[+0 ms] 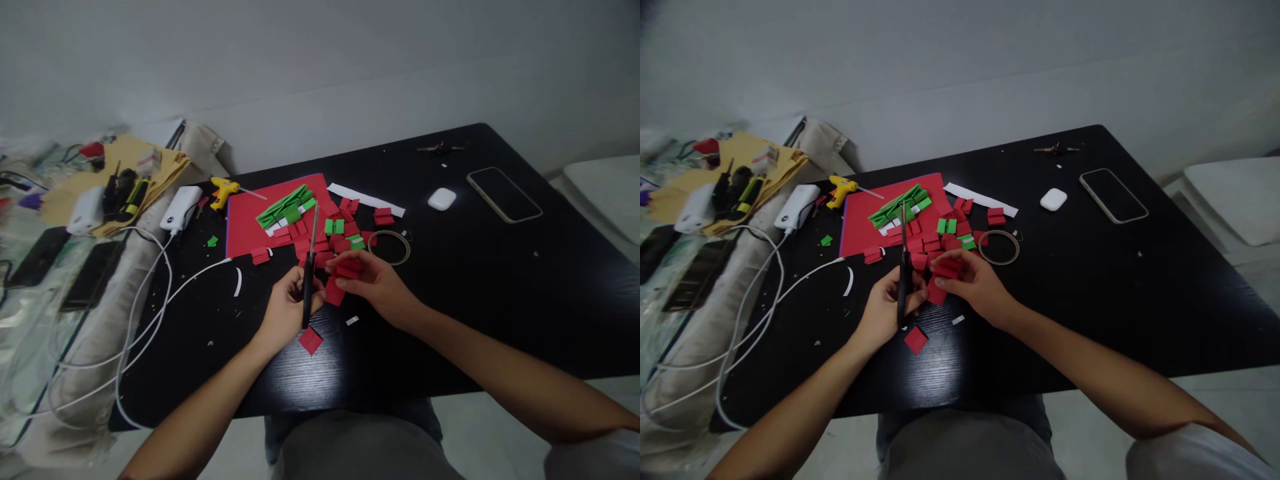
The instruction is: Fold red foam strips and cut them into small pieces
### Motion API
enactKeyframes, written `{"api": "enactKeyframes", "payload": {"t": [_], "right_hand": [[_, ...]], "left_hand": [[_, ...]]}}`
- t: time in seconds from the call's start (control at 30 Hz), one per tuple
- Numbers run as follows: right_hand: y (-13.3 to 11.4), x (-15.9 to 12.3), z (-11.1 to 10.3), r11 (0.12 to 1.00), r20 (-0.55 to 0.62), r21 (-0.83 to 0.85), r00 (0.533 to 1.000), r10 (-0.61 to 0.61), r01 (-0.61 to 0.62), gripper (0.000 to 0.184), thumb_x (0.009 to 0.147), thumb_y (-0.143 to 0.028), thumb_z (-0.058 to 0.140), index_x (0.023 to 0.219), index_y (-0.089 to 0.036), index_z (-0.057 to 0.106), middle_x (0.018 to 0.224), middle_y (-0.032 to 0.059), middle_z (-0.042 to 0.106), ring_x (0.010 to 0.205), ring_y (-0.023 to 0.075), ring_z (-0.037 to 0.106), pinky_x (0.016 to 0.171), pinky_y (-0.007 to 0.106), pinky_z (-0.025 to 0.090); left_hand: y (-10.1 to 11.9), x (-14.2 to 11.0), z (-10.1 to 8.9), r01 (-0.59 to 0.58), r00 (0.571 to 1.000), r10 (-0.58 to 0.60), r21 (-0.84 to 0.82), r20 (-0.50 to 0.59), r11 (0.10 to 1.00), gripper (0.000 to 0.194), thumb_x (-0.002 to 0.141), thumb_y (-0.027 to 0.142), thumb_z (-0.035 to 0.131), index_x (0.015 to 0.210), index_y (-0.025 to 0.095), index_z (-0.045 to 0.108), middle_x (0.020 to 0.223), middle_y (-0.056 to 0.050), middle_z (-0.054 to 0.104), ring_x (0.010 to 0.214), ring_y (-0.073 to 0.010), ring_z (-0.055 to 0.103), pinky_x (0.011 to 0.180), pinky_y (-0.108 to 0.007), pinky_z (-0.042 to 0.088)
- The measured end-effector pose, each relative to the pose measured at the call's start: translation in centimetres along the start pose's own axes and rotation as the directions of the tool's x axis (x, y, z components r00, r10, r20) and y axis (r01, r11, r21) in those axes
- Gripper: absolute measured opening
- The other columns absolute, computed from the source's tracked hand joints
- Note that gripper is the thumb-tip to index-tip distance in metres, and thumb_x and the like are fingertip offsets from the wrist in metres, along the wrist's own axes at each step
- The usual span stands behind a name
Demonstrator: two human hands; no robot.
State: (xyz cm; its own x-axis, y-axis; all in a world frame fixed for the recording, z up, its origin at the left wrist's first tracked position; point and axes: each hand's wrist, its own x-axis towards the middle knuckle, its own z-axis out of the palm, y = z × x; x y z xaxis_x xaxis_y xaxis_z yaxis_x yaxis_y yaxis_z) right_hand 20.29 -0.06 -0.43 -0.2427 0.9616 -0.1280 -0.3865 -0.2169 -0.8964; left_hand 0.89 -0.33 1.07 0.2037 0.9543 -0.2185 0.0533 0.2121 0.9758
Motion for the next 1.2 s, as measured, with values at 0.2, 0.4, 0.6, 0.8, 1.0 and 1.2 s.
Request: {"api": "enactKeyframes", "payload": {"t": [0.2, 0.4, 0.6, 0.8, 1.0, 1.2], "right_hand": [[-0.43, 0.10, -0.56, 0.998, -0.027, -0.053, 0.999, 0.042, -0.043, 0.042, 0.072, -0.022, 0.090, 0.109, -0.028, 0.072, 0.117, 0.0022, 0.075, 0.118, 0.0215, 0.069, 0.110, 0.044, 0.052], [-0.77, 0.12, -0.56, 0.993, 0.014, -0.095, 0.997, 0.074, -0.072, 0.040, 0.073, -0.023, 0.089, 0.110, -0.029, 0.075, 0.123, 0.0027, 0.075, 0.118, 0.0217, 0.069, 0.108, 0.043, 0.054], [-0.82, 0.18, -0.53, 0.992, 0.051, -0.098, 0.995, 0.088, -0.082, 0.036, 0.075, -0.025, 0.089, 0.109, -0.029, 0.077, 0.121, 0.0028, 0.076, 0.112, 0.0207, 0.072, 0.099, 0.039, 0.059], [-0.50, 0.29, -0.73, 0.991, 0.041, -0.133, 0.999, -0.008, 0.013, 0.035, 0.076, -0.026, 0.089, 0.109, -0.027, 0.077, 0.124, 0.0039, 0.077, 0.119, 0.0224, 0.071, 0.111, 0.044, 0.052], [-0.45, 0.20, -0.74, 0.984, 0.039, -0.174, 0.999, -0.030, 0.036, 0.032, 0.080, -0.028, 0.086, 0.110, -0.027, 0.077, 0.123, 0.0041, 0.078, 0.123, 0.0235, 0.070, 0.113, 0.045, 0.052], [-0.54, 0.22, -0.75, 0.979, 0.034, -0.199, 0.999, -0.027, 0.034, 0.034, 0.079, -0.027, 0.087, 0.111, -0.028, 0.076, 0.124, 0.0046, 0.076, 0.122, 0.0240, 0.069, 0.112, 0.046, 0.051]], "left_hand": [[0.29, 0.23, -0.76, -0.039, 0.999, 0.040, 0.053, -0.020, 0.998, 0.030, 0.068, 0.024, 0.084, 0.078, 0.018, 0.057, 0.069, 0.005, 0.060, 0.048, -0.0077, 0.052, 0.046, -0.021, 0.041], [0.35, 0.23, -1.04, -0.053, 0.999, 0.053, 0.083, 0.001, 0.995, 0.034, 0.070, 0.025, 0.083, 0.079, 0.020, 0.051, 0.072, 0.005, 0.059, 0.054, -0.0089, 0.054, 0.051, -0.022, 0.044], [0.27, 0.15, -0.93, -0.058, 0.998, 0.057, 0.091, 0.014, 0.994, 0.033, 0.070, 0.024, 0.084, 0.079, 0.020, 0.053, 0.074, 0.005, 0.058, 0.059, -0.0100, 0.054, 0.056, -0.023, 0.045], [0.33, 0.01, -0.92, -0.068, 0.997, 0.065, 0.103, 0.034, 0.992, 0.032, 0.071, 0.024, 0.084, 0.078, 0.019, 0.053, 0.074, 0.004, 0.059, 0.060, -0.0102, 0.054, 0.058, -0.023, 0.044], [0.52, -0.10, -0.84, -0.064, 0.997, 0.060, 0.106, 0.046, 0.992, 0.031, 0.071, 0.024, 0.083, 0.079, 0.019, 0.054, 0.075, 0.004, 0.060, 0.061, -0.0105, 0.056, 0.058, -0.023, 0.044], [0.59, -0.12, -0.88, -0.067, 0.996, 0.060, 0.113, 0.066, 0.991, 0.031, 0.072, 0.025, 0.082, 0.079, 0.020, 0.053, 0.075, 0.004, 0.060, 0.061, -0.0109, 0.056, 0.057, -0.024, 0.046]]}}
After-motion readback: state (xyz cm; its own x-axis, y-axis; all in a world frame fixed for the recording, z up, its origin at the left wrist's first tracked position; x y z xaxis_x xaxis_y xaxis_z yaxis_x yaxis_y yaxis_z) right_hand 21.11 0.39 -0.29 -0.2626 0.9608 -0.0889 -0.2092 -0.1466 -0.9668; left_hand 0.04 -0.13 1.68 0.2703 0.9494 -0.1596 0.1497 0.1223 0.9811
